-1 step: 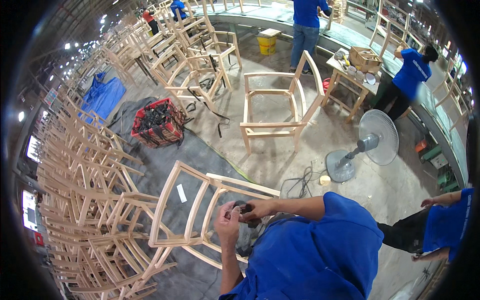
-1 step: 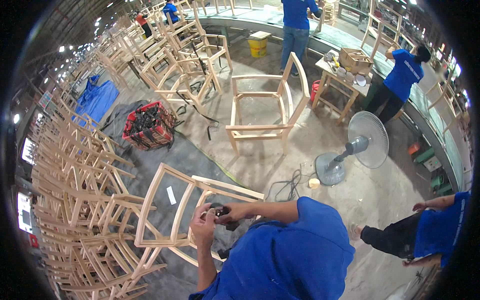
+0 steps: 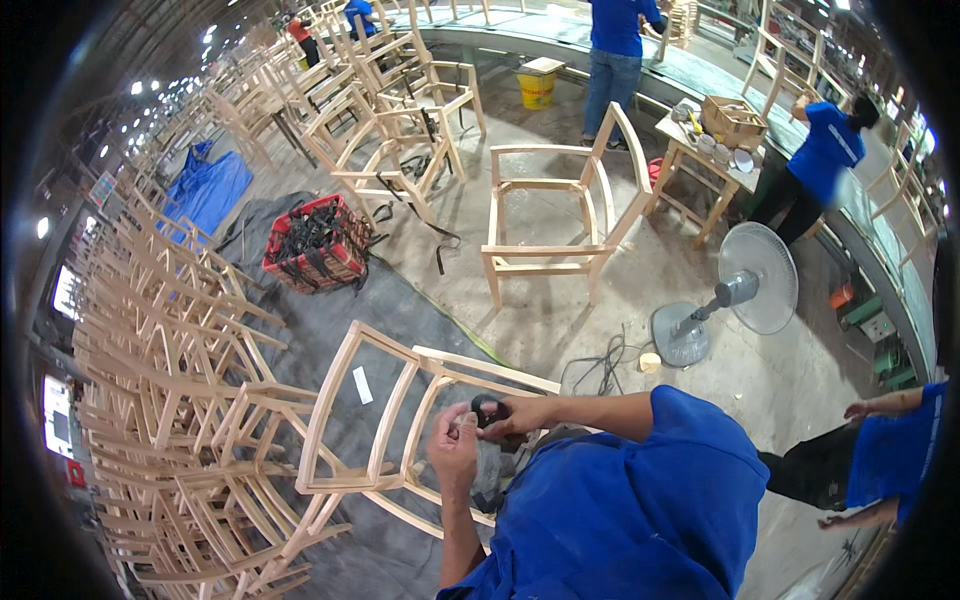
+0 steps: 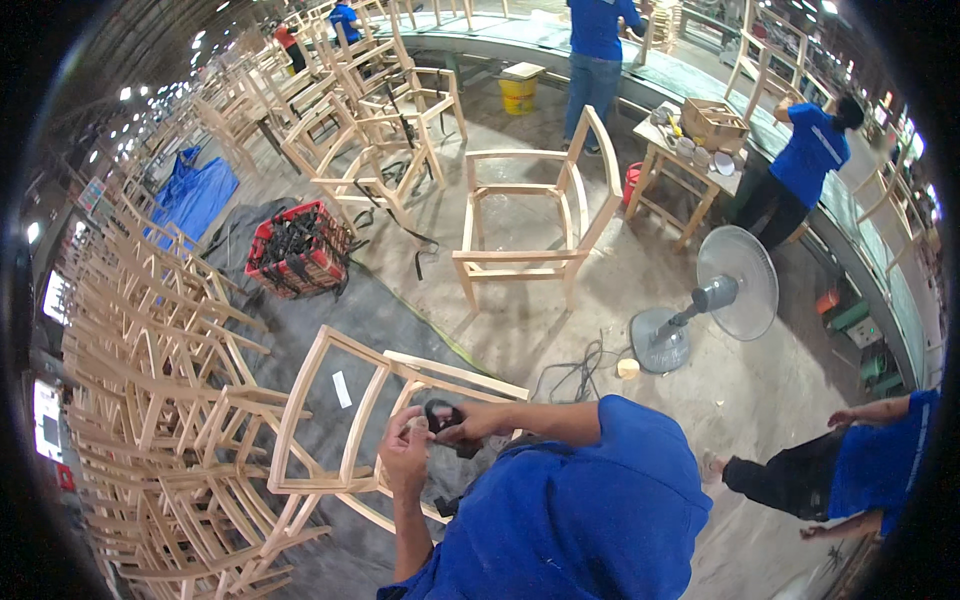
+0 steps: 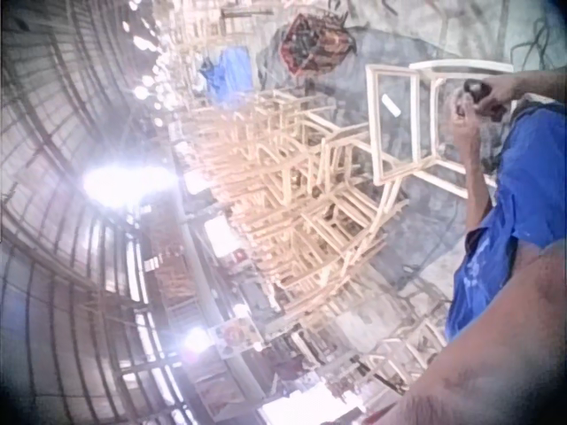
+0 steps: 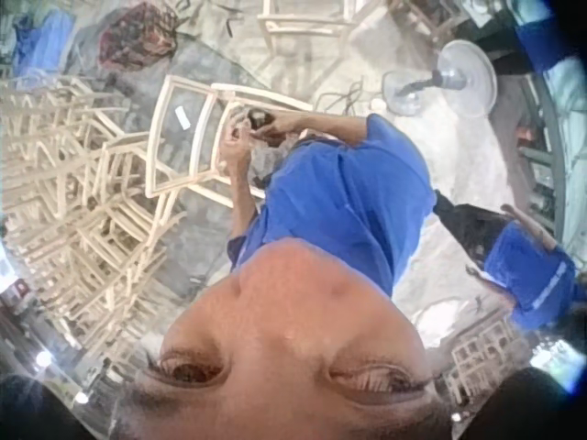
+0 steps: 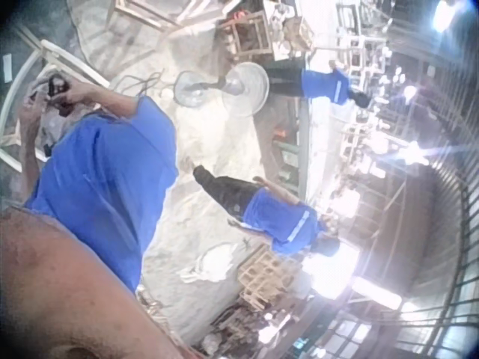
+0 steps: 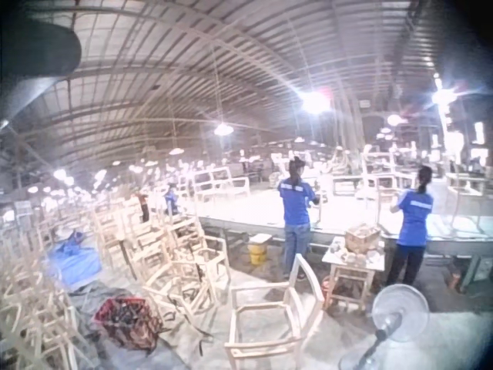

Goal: The person assembles wooden chair frames by hand in a factory setting. They pick up chair frames, secure them with black straps, and stack them with other completed units. The process involves repetitive handling of multiple chair frames and straps.

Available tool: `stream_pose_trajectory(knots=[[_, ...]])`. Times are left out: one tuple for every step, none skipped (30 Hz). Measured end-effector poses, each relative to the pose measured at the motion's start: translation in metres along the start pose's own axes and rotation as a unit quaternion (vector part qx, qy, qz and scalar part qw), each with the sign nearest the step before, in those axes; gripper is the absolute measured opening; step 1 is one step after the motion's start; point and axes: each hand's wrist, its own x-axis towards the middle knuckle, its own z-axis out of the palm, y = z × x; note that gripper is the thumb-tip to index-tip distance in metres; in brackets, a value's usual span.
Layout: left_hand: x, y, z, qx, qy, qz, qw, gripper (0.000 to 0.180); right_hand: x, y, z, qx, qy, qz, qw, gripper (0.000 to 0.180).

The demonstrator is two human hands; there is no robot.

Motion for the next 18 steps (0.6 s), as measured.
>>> stream_pose_trajectory(knots=[[0.003,-0.006,-0.006,0.009,0.010,-0.007,1.000,0.022,-0.004,0.002,-0.009,-0.013,0.049,0.011,0.999,0.033],[0.003,-0.014,-0.017,0.016,0.032,-0.016,0.999,0.023,-0.008,0.003,-0.016,-0.031,0.089,0.026,0.995,0.032],[0.004,-0.023,-0.027,0.024,0.051,-0.024,0.998,0.024,-0.015,0.012,-0.029,0.002,0.140,0.035,0.990,0.030],[0.006,-0.042,-0.035,0.058,0.063,-0.025,0.996,0.026,-0.027,0.020,-0.046,0.034,0.190,0.044,0.980,0.029],[0.002,-0.066,-0.051,0.099,0.092,-0.032,0.990,0.027,-0.038,0.026,-0.058,0.048,0.233,0.054,0.970,0.034],[-0.009,-0.086,-0.070,0.144,0.122,-0.043,0.981,0.028,-0.052,0.024,-0.068,0.072,0.218,0.085,0.970,0.039],[-0.008,-0.096,-0.075,0.181,0.107,-0.069,0.975,0.032,-0.071,0.061,-0.103,0.028,0.328,0.143,0.933,0.040],[-0.023,-0.108,-0.091,0.253,0.124,-0.070,0.957,0.032,-0.086,0.081,-0.118,0.022,0.350,0.151,0.924,0.040],[-0.037,-0.119,-0.103,0.314,0.132,-0.068,0.938,0.032,-0.103,0.102,-0.138,0.065,0.362,0.208,0.906,0.038],[-0.048,-0.126,-0.109,0.370,0.130,-0.063,0.918,0.033,-0.123,0.119,-0.156,0.109,0.382,0.263,0.879,0.036],[-0.064,-0.132,-0.115,0.390,0.104,-0.108,0.909,0.034,-0.136,0.132,-0.168,0.164,0.408,0.302,0.846,0.041],[-0.085,-0.136,-0.123,0.413,0.082,-0.159,0.893,0.036,-0.141,0.144,-0.172,0.213,0.433,0.328,0.812,0.047],[-0.108,-0.143,-0.130,0.441,0.052,-0.223,0.868,0.037,-0.136,0.147,-0.177,0.216,0.438,0.342,0.803,0.052],[-0.126,-0.150,-0.131,0.465,0.015,-0.283,0.839,0.039,-0.125,0.144,-0.185,0.155,0.407,0.338,0.834,0.058],[-0.138,-0.154,-0.127,0.441,0.036,-0.309,0.842,0.040,-0.104,0.131,-0.201,-0.080,0.238,0.302,0.920,0.054],[-0.148,-0.156,-0.124,0.419,0.055,-0.332,0.843,0.041,-0.086,0.117,-0.217,-0.320,0.124,0.197,0.919,0.052],[-0.157,-0.159,-0.120,0.391,0.077,-0.352,0.847,0.042,-0.048,0.097,-0.232,-0.278,0.138,0.208,0.928,0.040],[-0.161,-0.163,-0.114,0.366,0.111,-0.364,0.849,0.042,-0.011,0.075,-0.247,-0.235,0.154,0.220,0.934,0.029]])
